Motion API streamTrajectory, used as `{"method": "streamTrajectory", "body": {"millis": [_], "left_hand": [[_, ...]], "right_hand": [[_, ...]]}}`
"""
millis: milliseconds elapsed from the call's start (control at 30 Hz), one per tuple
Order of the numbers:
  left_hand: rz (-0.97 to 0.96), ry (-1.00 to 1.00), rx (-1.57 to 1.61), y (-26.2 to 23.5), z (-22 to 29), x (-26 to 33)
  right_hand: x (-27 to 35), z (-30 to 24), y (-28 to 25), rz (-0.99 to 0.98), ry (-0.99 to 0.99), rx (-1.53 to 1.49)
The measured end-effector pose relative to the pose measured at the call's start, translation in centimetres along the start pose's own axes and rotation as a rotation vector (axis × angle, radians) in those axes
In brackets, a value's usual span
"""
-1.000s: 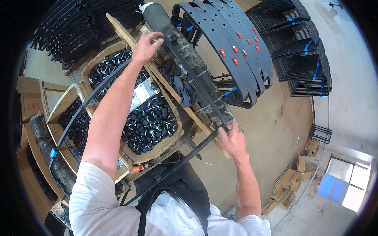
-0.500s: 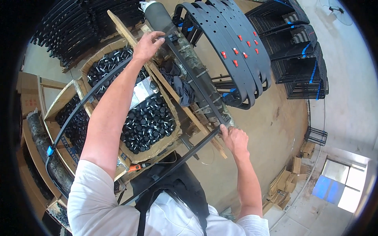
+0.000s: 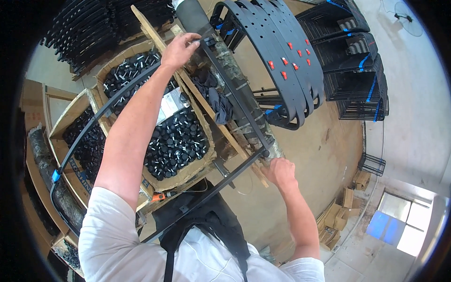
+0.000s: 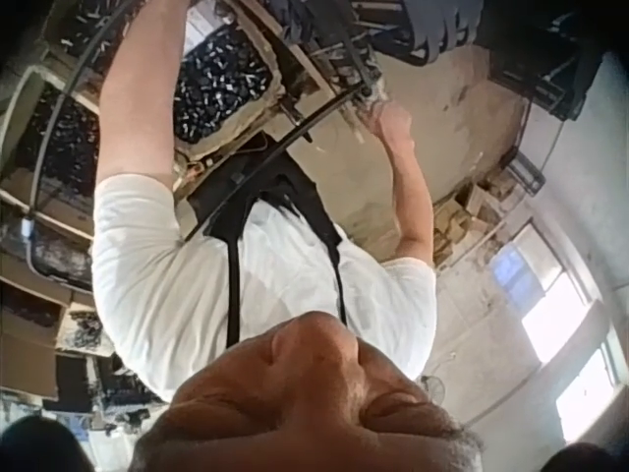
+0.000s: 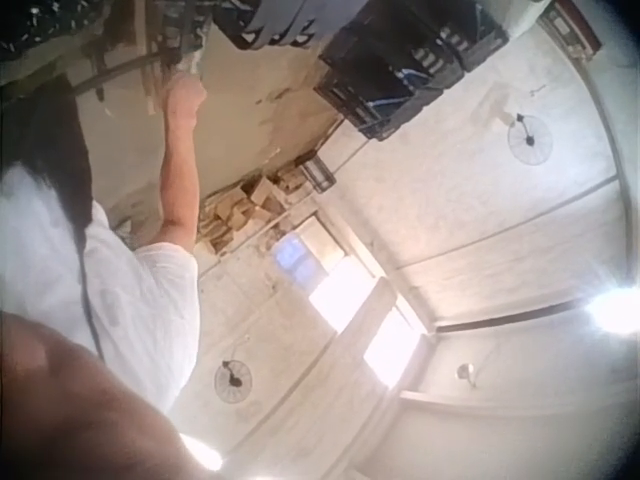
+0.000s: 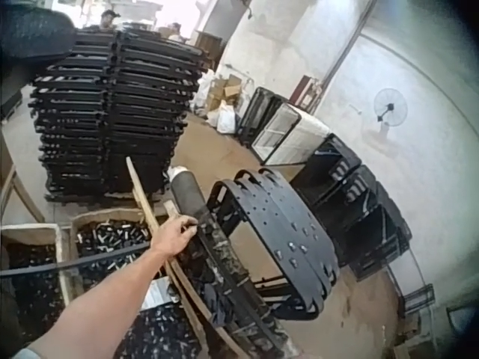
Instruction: Assemble parts of a piece of sports equipment using a pneumatic screwdriver and screws on a factory floor.
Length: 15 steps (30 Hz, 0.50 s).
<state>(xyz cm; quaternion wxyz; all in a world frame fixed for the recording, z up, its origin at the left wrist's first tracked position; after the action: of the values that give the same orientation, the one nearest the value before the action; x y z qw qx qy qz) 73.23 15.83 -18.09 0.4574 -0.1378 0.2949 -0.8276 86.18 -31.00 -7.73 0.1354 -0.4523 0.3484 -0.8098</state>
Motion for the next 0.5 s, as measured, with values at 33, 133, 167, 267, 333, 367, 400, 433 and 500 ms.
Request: {"method": "streamTrajectory", "body": {"millis": [33,133,167,267,333,367,400,433,500], "left_hand": [[0.018,0.022,0.005,-0.2,-0.4,0.1],[0.027,-0.007,0.116,0.2,-0.3,0.1],[-0.015,-0.074,0.155,0.4,-0.4,-0.1],[-0.018,-0.054,0.057,0.0,-0.6,0.0],[-0.001,-0.055,0.031,0.0,-0.2,0.0],[0.009,-0.055,0.005,0.1,0.3,0.2],[0.018,-0.056,-0.020,0.1,0.6,0.4],[0.008,-0.043,-0.014,0.0,0.1,0.1],[0.011,0.002,0.019,0.1,-0.7,-0.2]], "right_hand": [[0.1,-0.3,-0.4,0.003,-0.004,0.003],[0.6,-0.4,-1.7,0.272,0.041,-0.227],[0.1,0.0,-0.8,0.148,0.019,-0.129],[-0.2,0.2,0.4,0.175,-0.007,-0.090],[-0.4,0.3,0.1,0.317,-0.008,-0.149],[-0.8,0.3,0.4,0.197,-0.027,-0.046],[-0.8,0.4,0.7,0.076,-0.045,0.056],[-1.0,0.2,0.7,0.082,-0.049,0.057],[-1.0,0.0,0.4,0.216,0.011,-0.078]]}}
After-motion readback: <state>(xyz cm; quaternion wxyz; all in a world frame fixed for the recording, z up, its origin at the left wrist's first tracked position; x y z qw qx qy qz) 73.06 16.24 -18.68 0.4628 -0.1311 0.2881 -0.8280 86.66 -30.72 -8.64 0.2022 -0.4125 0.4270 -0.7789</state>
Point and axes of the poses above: each hand's wrist, its own x-axis away from the middle knuckle, its own y-axis out of the palm, z = x × y, the point moved 3 cm from there along -x, towards the middle knuckle
